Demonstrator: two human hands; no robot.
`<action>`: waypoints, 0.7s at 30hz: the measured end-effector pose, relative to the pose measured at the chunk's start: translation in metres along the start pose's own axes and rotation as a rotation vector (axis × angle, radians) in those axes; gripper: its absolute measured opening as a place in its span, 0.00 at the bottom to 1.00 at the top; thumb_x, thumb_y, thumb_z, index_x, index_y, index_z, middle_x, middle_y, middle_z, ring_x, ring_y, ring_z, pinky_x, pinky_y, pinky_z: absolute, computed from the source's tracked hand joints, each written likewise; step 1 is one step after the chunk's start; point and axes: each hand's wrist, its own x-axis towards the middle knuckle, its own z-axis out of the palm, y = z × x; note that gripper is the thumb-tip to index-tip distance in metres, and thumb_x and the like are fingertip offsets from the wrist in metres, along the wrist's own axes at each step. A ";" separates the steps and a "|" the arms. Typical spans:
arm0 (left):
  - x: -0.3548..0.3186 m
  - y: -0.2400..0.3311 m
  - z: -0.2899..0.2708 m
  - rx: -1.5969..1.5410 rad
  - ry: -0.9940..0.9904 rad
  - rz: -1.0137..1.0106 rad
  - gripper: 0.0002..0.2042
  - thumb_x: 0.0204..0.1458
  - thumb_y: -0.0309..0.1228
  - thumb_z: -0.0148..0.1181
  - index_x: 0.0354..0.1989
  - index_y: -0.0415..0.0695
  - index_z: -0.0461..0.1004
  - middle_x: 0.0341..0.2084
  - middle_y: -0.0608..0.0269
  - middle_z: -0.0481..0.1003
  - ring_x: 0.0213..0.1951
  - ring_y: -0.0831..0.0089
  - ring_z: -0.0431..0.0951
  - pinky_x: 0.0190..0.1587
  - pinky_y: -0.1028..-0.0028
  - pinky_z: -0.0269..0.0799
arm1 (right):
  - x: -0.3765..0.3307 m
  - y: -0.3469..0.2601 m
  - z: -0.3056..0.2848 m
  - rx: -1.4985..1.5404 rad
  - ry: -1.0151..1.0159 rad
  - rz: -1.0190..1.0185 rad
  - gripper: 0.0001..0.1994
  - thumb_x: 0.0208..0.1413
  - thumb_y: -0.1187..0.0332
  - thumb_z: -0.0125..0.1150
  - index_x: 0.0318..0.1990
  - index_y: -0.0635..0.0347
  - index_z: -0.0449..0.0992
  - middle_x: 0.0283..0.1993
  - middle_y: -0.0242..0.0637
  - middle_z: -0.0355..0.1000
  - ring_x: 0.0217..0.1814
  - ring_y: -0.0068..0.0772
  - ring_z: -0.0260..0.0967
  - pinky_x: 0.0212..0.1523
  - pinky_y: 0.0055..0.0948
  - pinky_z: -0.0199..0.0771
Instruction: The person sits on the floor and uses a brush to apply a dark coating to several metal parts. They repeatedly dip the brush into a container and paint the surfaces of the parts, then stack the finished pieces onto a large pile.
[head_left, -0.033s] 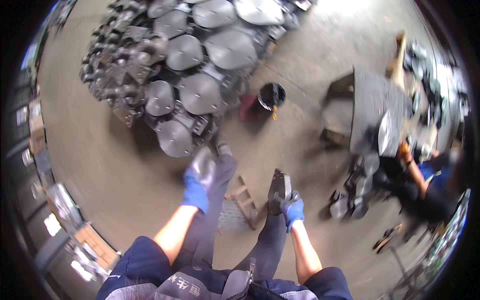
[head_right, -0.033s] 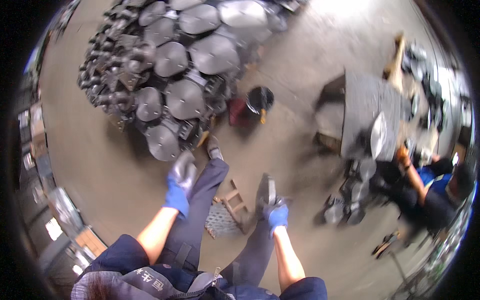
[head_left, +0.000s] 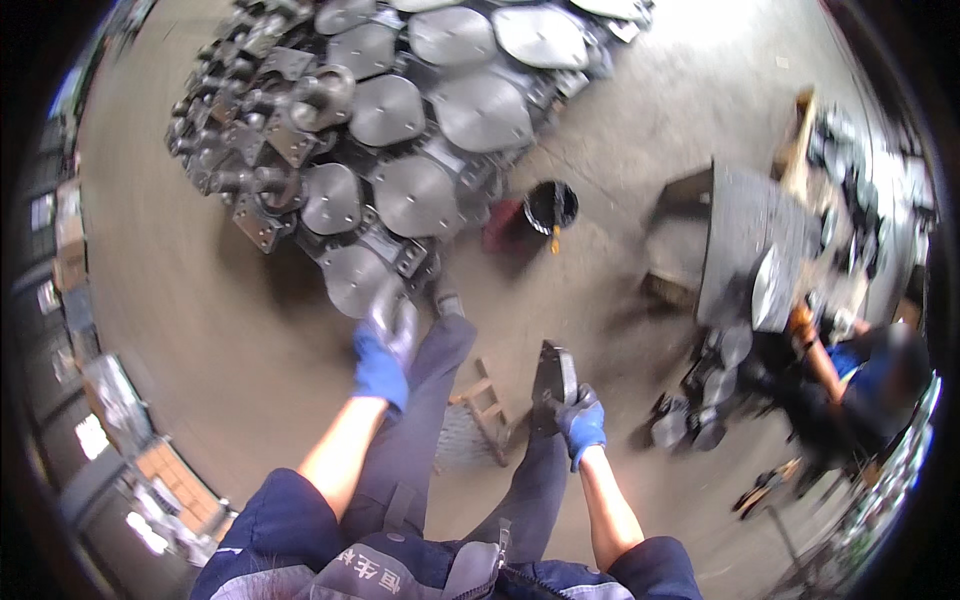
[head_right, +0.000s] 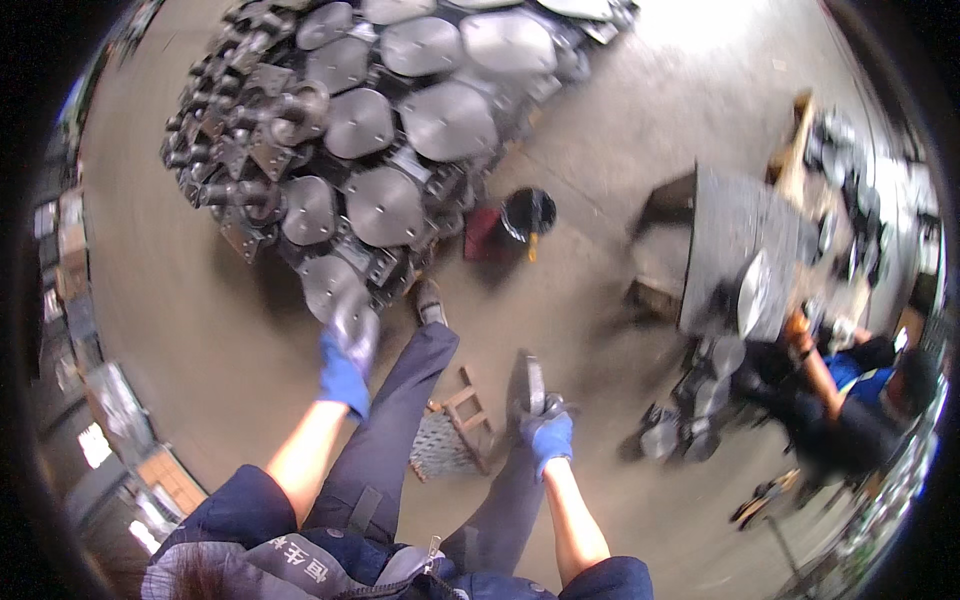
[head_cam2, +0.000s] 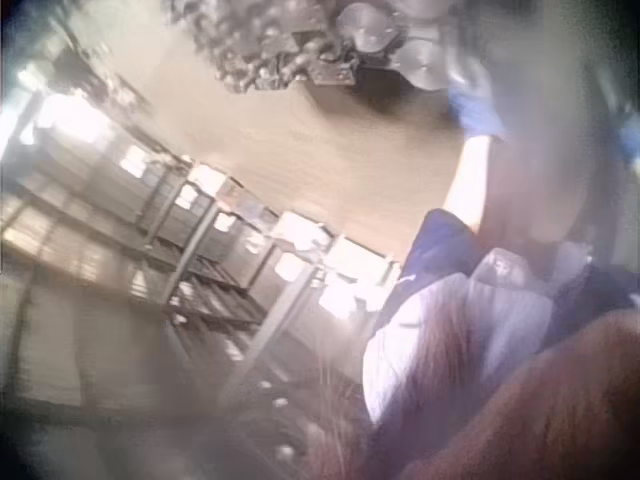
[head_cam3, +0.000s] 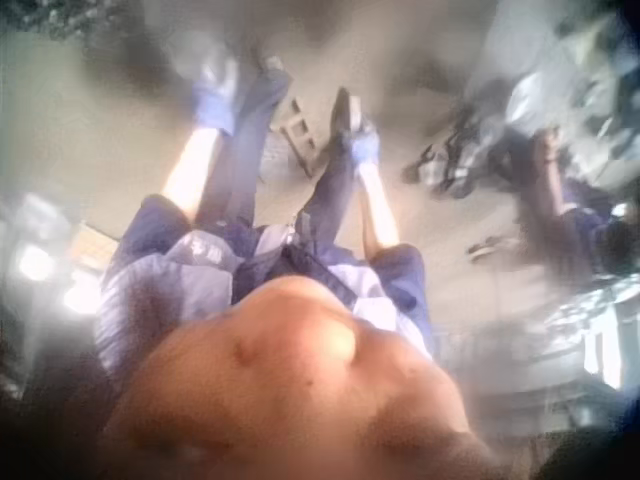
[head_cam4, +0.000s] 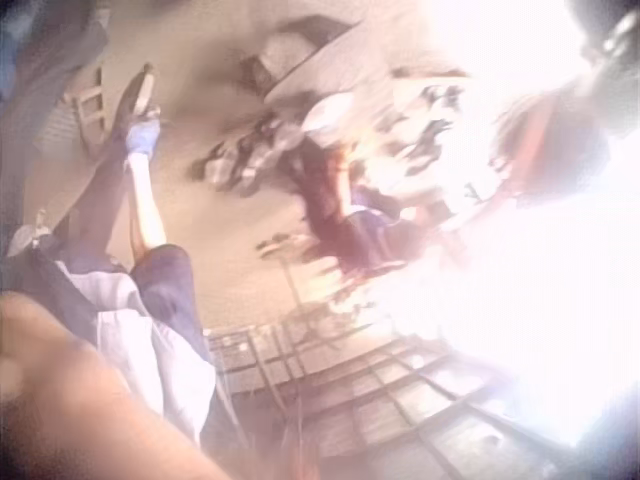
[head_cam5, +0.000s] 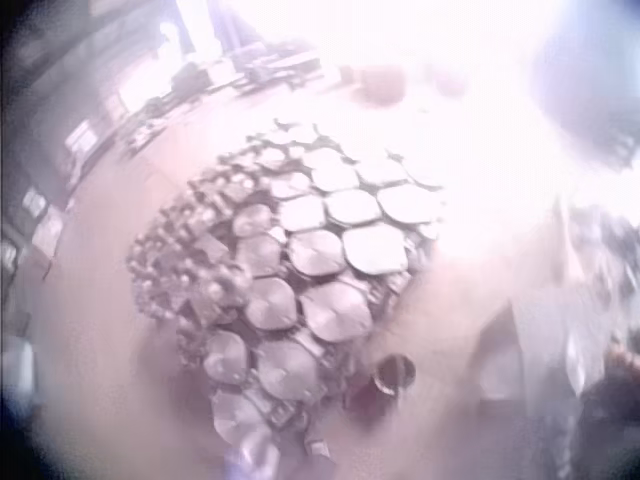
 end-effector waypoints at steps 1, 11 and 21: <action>0.027 -0.016 -0.017 -0.066 0.199 -0.271 0.21 0.55 0.24 0.57 0.59 0.37 0.67 0.55 0.47 0.70 0.57 0.61 0.71 0.59 0.68 0.67 | -0.005 -0.031 0.002 -0.016 -0.009 -0.093 0.17 0.44 0.62 0.73 0.35 0.63 0.76 0.27 0.41 0.75 0.30 0.29 0.71 0.35 0.32 0.73; 0.293 -0.123 -0.119 0.655 0.590 -0.044 0.23 0.56 0.43 0.49 0.60 0.54 0.68 0.62 0.54 0.64 0.65 0.54 0.60 0.67 0.56 0.52 | 0.003 -0.375 0.014 -0.684 0.209 -1.125 0.10 0.38 0.65 0.67 0.26 0.56 0.71 0.24 0.44 0.70 0.29 0.50 0.70 0.30 0.43 0.69; 0.380 -0.146 -0.103 0.739 0.600 -0.019 0.27 0.48 0.39 0.59 0.60 0.50 0.67 0.59 0.61 0.65 0.62 0.59 0.62 0.67 0.57 0.50 | 0.067 -0.445 0.125 -1.322 0.472 -1.406 0.03 0.50 0.68 0.53 0.32 0.50 0.72 0.30 0.36 0.69 0.31 0.40 0.70 0.30 0.50 0.65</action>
